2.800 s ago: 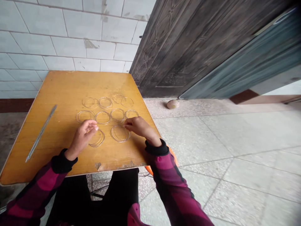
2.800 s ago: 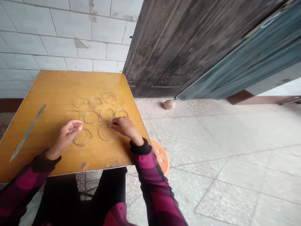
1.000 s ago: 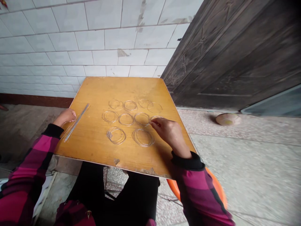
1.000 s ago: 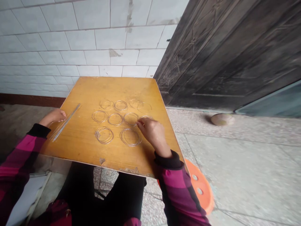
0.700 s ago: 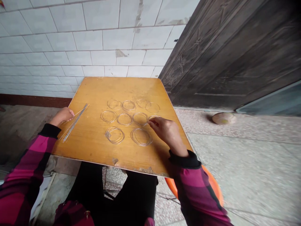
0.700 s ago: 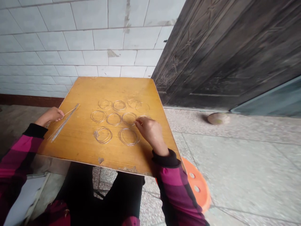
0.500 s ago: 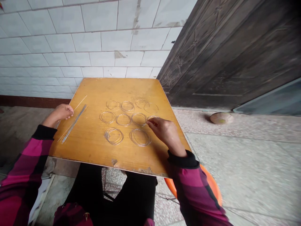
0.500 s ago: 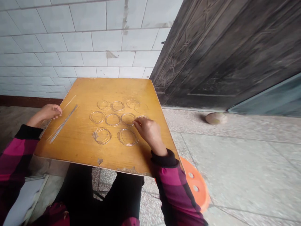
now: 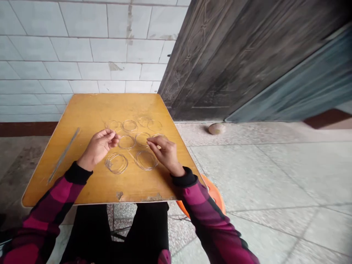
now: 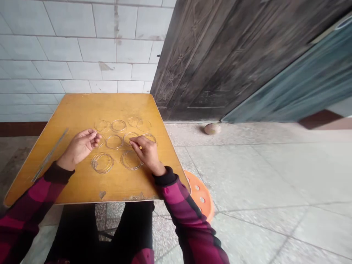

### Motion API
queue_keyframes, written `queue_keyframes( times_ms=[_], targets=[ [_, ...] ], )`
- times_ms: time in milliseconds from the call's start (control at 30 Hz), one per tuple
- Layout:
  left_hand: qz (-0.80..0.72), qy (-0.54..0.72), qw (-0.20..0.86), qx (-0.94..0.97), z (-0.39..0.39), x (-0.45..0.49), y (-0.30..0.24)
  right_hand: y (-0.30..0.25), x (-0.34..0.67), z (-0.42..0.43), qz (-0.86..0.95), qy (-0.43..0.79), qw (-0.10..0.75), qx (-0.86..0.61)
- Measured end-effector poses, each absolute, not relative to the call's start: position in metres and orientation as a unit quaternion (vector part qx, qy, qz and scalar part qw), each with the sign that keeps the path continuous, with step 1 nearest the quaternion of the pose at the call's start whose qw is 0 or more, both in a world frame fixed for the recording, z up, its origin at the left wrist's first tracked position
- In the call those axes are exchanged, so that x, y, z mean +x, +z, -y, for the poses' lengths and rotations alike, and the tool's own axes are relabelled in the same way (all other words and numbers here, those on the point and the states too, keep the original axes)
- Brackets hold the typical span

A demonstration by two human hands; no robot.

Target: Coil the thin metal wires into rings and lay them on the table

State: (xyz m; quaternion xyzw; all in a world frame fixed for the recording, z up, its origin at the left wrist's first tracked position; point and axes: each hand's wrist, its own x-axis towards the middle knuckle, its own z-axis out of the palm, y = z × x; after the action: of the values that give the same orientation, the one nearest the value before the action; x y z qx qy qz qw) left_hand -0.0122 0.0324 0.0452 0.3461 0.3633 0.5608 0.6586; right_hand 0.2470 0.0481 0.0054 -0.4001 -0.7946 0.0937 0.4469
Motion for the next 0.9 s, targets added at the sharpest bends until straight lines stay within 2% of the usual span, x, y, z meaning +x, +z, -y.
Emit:
queue_keyframes(
  times_ms=[133,300,500,733,900],
  targets=[
    [-0.343,0.565,0.705,0.257,-0.034,0.015,0.025,-0.001,0.239,-0.043,0.818,0.142,0.465,-0.307],
    [-0.315,0.529,0.749,0.245,-0.024,0.026,0.007,-0.007,0.228,-0.029,0.837,0.181,0.483,-0.183],
    [-0.286,0.531,0.770,0.206,-0.028,0.012,0.002,-0.007,0.229,-0.021,0.841,0.222,0.466,-0.161],
    [-0.240,0.564,0.772,0.167,-0.030,-0.001,0.012,0.008,0.236,-0.022,0.798,0.433,0.404,-0.112],
    [-0.183,0.507,0.818,0.199,-0.016,0.007,0.011,0.013,0.239,-0.030,0.712,0.551,0.435,-0.021]
  ],
)
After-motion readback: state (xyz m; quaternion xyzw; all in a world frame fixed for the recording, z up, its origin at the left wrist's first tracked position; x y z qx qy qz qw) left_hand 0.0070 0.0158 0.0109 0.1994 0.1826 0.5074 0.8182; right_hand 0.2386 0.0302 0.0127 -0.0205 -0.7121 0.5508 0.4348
